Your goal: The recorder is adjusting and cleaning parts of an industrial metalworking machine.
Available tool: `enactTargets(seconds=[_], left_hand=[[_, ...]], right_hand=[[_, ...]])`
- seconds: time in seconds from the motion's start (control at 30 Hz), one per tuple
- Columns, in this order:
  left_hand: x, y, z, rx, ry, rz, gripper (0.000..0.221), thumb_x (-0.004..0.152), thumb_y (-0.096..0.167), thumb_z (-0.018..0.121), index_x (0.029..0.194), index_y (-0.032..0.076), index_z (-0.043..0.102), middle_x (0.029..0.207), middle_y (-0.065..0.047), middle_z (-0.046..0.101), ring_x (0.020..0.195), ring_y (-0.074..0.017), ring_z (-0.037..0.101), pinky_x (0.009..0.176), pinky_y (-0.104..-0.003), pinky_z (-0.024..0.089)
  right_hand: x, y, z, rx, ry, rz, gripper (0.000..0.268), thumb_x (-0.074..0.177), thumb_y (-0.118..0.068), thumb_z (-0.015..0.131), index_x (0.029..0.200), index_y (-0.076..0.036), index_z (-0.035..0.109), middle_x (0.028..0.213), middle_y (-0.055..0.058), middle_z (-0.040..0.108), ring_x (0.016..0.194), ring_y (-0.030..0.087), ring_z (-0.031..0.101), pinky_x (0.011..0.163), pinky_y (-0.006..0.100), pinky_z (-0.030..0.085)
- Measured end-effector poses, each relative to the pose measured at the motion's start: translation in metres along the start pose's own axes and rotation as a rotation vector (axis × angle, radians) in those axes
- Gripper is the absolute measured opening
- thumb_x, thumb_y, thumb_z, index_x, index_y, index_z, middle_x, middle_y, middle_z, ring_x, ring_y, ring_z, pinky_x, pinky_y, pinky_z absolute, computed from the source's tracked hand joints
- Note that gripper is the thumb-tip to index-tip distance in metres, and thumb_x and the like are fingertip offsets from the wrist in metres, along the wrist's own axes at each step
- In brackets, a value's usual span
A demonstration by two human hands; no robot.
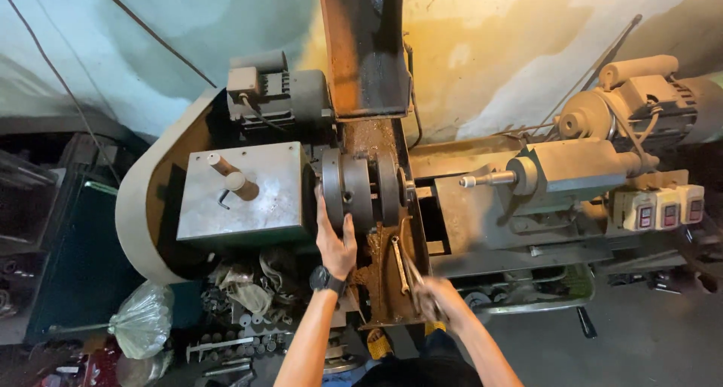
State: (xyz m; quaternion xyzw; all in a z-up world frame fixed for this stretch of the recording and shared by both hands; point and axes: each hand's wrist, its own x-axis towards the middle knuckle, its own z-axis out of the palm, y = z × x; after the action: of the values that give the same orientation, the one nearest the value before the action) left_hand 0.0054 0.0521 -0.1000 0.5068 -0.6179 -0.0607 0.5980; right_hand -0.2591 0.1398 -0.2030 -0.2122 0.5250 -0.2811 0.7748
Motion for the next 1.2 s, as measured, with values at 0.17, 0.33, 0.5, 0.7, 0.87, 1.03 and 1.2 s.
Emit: enactTargets(seconds=[0.17,0.33,0.5,0.7,0.87,1.03,1.2], left_hand=[[-0.007,0.029,-0.014,0.04,0.011,0.041,0.069,0.093,-0.001,0.065,0.153,0.005,0.032,0.155,-0.027,0.039,0.143,-0.0446,0.044,0.116,-0.045,0.044],[0.078,0.069,0.025,-0.011,-0.298,0.23,0.046,0.091,0.0,0.067,0.134,0.004,0.053,0.135,-0.019,0.059,0.131,-0.0383,0.055,0.114,-0.045,0.045],[0.111,0.03,0.136,0.438,-1.041,0.398,0.03,0.091,0.019,0.068,0.117,0.003,0.069,0.124,-0.017,0.065,0.125,-0.0354,0.057,0.111,-0.061,0.037],[0.126,0.031,0.166,0.887,-1.411,0.341,0.025,0.093,0.021,0.065,0.114,0.01,0.075,0.123,-0.018,0.069,0.126,-0.0383,0.055,0.112,-0.079,0.019],[0.122,0.019,0.17,0.884,-1.453,0.348,0.027,0.091,0.021,0.063,0.112,0.011,0.077,0.118,-0.015,0.073,0.117,-0.0361,0.064,0.109,-0.072,0.028],[0.114,0.009,0.172,0.864,-1.434,0.356,0.024,0.09,0.02,0.062,0.105,0.011,0.079,0.109,-0.014,0.076,0.108,-0.0345,0.07,0.107,-0.06,0.039],[0.114,0.011,0.167,0.873,-1.421,0.389,0.022,0.088,0.019,0.064,0.101,0.01,0.079,0.107,-0.015,0.076,0.108,-0.0346,0.07,0.106,-0.059,0.04]], right_hand=[[-0.059,0.035,-0.014,0.104,-0.422,-0.108,0.031,0.088,-0.004,0.06,0.112,0.012,0.07,0.053,0.007,0.057,0.041,0.016,0.053,0.038,0.031,0.045],[-0.053,0.009,0.046,0.482,-0.71,-0.088,0.05,0.089,-0.011,0.055,0.133,0.01,0.061,0.064,0.008,0.059,0.052,0.018,0.061,0.046,0.031,0.05],[-0.027,-0.025,0.088,0.917,-0.832,-0.168,0.048,0.092,-0.018,0.053,0.132,0.008,0.06,0.055,0.006,0.052,0.047,0.019,0.062,0.04,0.027,0.051],[0.003,-0.027,0.093,0.043,-0.16,-0.473,0.04,0.104,-0.009,0.061,0.133,0.017,0.069,0.059,0.0,0.046,0.05,0.009,0.05,0.051,0.03,0.052],[-0.021,-0.05,0.105,-0.093,-0.015,-0.407,0.034,0.094,-0.015,0.055,0.121,0.002,0.067,0.049,0.006,0.06,0.037,0.014,0.049,0.039,0.031,0.038],[0.007,-0.017,0.101,0.153,-0.113,-0.516,0.032,0.098,-0.009,0.058,0.117,0.011,0.073,0.052,0.0,0.045,0.043,0.01,0.045,0.044,0.028,0.04],[0.005,-0.017,0.118,0.073,-0.021,-0.392,0.031,0.095,-0.011,0.058,0.117,0.005,0.072,0.049,0.002,0.05,0.037,0.013,0.045,0.039,0.031,0.041]])
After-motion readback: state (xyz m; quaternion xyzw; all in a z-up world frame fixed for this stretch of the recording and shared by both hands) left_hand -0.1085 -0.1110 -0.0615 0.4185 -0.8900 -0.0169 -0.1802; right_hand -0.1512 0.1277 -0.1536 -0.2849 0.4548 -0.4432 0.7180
